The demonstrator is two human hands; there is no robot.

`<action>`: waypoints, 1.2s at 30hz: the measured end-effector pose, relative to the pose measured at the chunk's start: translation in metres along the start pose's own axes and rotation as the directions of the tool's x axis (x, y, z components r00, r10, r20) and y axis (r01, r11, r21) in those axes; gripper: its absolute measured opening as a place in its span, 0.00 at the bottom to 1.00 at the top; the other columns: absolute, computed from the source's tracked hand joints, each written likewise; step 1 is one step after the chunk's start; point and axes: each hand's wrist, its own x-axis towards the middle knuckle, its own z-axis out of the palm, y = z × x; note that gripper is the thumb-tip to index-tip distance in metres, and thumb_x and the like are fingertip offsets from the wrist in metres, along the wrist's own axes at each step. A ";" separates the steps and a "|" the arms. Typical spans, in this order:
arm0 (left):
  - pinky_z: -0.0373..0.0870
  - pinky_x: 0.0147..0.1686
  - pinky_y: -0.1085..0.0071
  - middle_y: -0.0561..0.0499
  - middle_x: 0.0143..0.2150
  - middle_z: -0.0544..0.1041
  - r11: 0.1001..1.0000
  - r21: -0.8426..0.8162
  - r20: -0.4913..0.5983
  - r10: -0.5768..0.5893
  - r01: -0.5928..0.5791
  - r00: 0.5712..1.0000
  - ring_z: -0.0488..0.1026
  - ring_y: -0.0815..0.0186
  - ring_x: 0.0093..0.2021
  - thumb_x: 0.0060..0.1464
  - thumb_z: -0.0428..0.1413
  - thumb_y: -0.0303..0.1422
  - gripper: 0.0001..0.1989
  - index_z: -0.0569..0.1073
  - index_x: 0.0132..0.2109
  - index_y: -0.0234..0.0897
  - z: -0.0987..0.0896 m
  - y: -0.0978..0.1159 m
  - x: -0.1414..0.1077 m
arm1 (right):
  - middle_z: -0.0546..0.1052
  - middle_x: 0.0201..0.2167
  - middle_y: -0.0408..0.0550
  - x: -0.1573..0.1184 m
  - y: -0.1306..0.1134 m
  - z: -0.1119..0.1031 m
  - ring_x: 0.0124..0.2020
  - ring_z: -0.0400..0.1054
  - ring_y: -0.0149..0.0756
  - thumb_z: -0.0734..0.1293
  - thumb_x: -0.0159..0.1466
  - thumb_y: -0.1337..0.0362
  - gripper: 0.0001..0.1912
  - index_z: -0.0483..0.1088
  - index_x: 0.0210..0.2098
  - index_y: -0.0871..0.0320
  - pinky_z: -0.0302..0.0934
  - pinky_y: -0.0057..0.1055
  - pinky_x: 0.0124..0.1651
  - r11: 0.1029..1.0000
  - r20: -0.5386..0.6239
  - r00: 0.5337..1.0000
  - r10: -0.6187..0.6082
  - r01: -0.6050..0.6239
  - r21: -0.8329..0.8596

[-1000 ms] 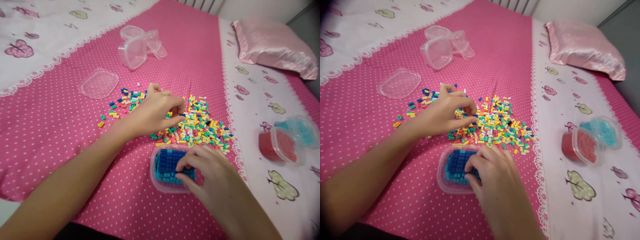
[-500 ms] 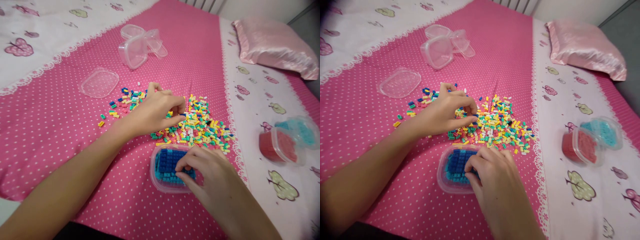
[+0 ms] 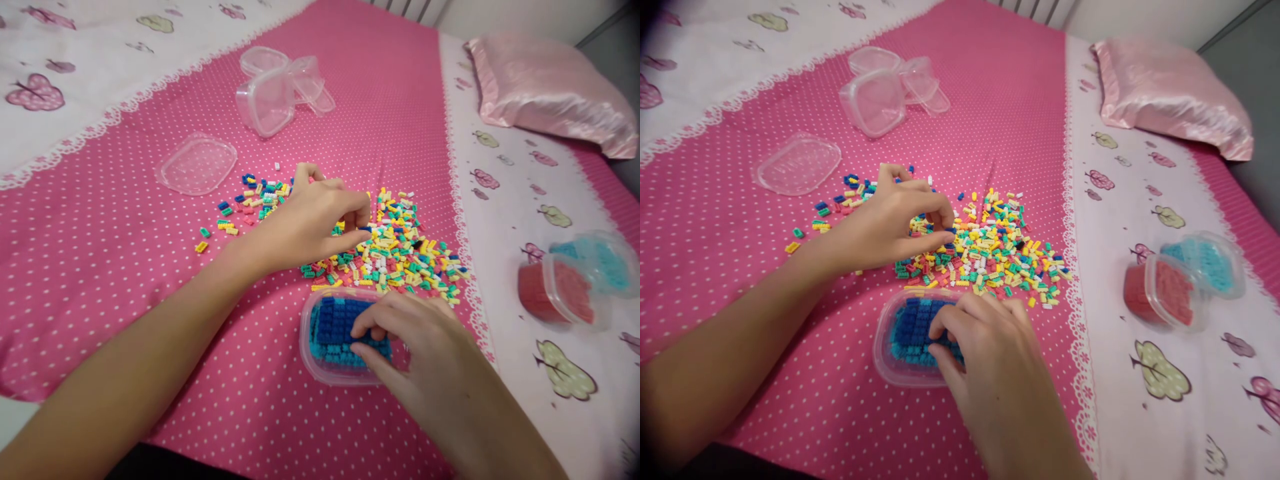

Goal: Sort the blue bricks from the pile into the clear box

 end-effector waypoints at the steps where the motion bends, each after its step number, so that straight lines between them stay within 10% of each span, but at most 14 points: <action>1: 0.49 0.59 0.51 0.56 0.34 0.79 1.000 0.001 0.000 0.000 0.000 1.000 0.73 0.63 0.40 0.59 0.56 0.37 0.06 0.72 0.37 0.41 0.000 0.000 0.000 | 0.76 0.31 0.39 0.000 0.000 0.000 0.33 0.67 0.38 0.71 0.58 0.73 0.10 0.73 0.31 0.50 0.55 0.39 0.41 1.000 0.004 1.000 -0.003 0.003 -0.001; 7: 0.52 0.58 0.53 0.56 0.34 0.79 1.000 0.005 -0.001 0.014 -0.014 1.000 0.73 0.64 0.39 0.60 0.56 0.38 0.07 0.74 0.37 0.40 -0.001 0.001 0.000 | 0.77 0.31 0.39 0.001 0.000 -0.008 0.33 0.70 0.36 0.71 0.60 0.71 0.08 0.73 0.30 0.50 0.58 0.37 0.42 0.999 -0.018 0.999 -0.045 0.046 0.022; 14: 0.63 0.43 0.69 0.54 0.33 0.81 0.971 -0.175 0.180 0.194 -0.163 0.964 0.74 0.69 0.35 0.61 0.58 0.38 0.08 0.79 0.37 0.40 -0.016 0.012 -0.002 | 0.78 0.35 0.43 0.011 0.003 -0.027 0.36 0.73 0.36 0.69 0.64 0.67 0.06 0.75 0.41 0.52 0.65 0.33 0.40 0.998 -0.374 0.926 -0.061 0.065 -0.004; 36: 0.64 0.44 0.69 0.54 0.29 0.80 0.941 -0.305 0.328 0.251 -0.149 0.911 0.73 0.69 0.32 0.63 0.57 0.40 0.12 0.80 0.34 0.42 -0.016 0.021 -0.003 | 0.80 0.27 0.34 0.011 -0.002 -0.022 0.28 0.74 0.29 0.71 0.60 0.71 0.06 0.75 0.31 0.52 0.63 0.26 0.32 0.996 -0.327 0.941 -0.084 0.070 -0.053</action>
